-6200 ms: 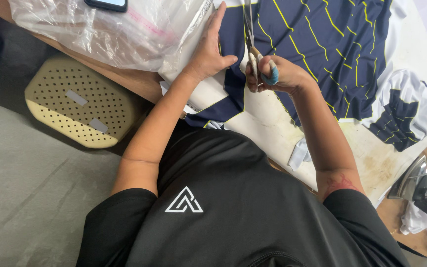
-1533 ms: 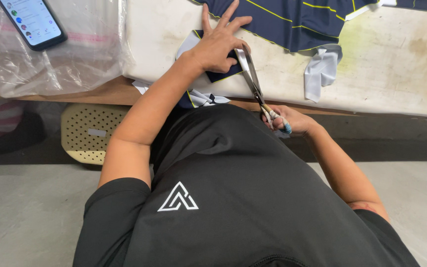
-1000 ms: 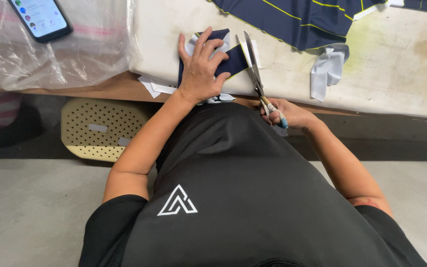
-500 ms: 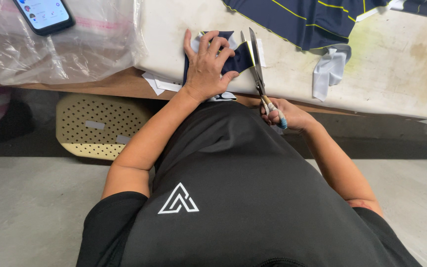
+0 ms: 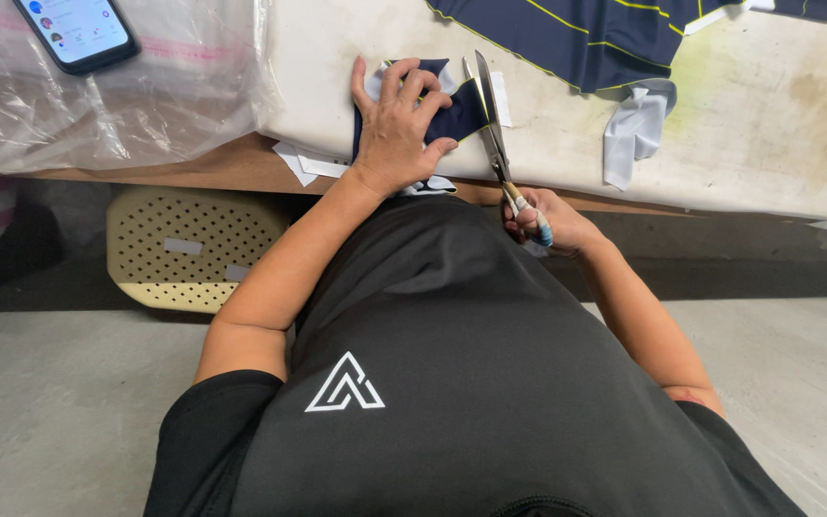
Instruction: The person uses shears to cut a dark blue fabric with yellow stripes laid on a white worktable. They hold the fabric with one hand and cut along the edge with the other, repeatedly trimming the fabric and adjusting its position on the table.
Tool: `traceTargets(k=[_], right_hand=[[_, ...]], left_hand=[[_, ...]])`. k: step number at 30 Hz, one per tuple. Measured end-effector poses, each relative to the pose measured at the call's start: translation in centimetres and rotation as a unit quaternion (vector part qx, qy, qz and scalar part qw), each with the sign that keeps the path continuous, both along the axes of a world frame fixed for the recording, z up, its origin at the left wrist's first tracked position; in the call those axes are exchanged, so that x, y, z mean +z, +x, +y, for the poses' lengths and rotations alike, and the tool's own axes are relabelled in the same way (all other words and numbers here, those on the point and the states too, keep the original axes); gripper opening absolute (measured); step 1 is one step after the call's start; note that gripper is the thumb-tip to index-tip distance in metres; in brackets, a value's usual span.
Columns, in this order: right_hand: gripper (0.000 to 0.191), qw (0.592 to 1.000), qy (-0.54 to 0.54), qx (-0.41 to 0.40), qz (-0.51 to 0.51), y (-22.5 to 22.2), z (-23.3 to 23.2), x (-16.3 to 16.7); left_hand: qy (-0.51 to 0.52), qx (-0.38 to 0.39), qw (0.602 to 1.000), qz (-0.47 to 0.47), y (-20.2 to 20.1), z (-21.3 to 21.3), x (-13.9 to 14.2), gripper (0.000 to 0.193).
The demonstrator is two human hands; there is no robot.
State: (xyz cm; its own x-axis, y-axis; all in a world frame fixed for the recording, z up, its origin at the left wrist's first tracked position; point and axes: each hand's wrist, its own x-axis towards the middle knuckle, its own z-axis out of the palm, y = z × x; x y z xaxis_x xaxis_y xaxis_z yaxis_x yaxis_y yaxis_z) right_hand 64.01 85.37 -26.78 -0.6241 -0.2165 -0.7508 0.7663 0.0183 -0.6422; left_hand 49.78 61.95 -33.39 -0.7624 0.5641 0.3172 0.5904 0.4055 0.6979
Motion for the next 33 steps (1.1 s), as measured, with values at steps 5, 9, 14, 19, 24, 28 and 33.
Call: traceTargets(k=[5, 9, 14, 19, 24, 28, 33], right_hand=[[0.075, 1.000, 0.002, 0.001, 0.015, 0.0, 0.1, 0.1], [0.073, 1.000, 0.027, -0.002, 0.000, 0.0, -0.2, 0.2], [0.089, 0.998, 0.036, 0.054, -0.017, -0.3, 0.3, 0.9], [0.103, 0.993, 0.007, 0.120, -0.003, -1.2, 1.2, 1.3], [0.101, 0.994, -0.019, 0.104, 0.002, -1.8, 1.0, 0.5], [0.103, 0.995, -0.027, 0.097, 0.006, -2.0, 1.1, 0.2], [0.101, 0.996, -0.044, 0.079, -0.007, -2.0, 1.4, 0.4]], left_hand=[[-0.001, -0.003, 1.000, -0.004, -0.2, -0.1, 0.2, 0.047], [0.000, -0.002, 1.000, -0.010, -0.2, -0.1, 0.4, 0.047], [-0.006, 0.000, 1.000, -0.012, -0.3, -0.1, 0.5, 0.046], [-0.010, -0.006, 1.000, -0.016, -0.4, -0.1, 0.6, 0.047], [0.000, -0.009, 1.000, -0.011, -0.5, -0.3, 0.5, 0.047], [0.006, -0.008, 1.000, -0.008, -0.5, -0.3, 0.3, 0.045], [0.006, -0.014, 1.000, -0.006, -0.5, -0.4, 0.2, 0.045]])
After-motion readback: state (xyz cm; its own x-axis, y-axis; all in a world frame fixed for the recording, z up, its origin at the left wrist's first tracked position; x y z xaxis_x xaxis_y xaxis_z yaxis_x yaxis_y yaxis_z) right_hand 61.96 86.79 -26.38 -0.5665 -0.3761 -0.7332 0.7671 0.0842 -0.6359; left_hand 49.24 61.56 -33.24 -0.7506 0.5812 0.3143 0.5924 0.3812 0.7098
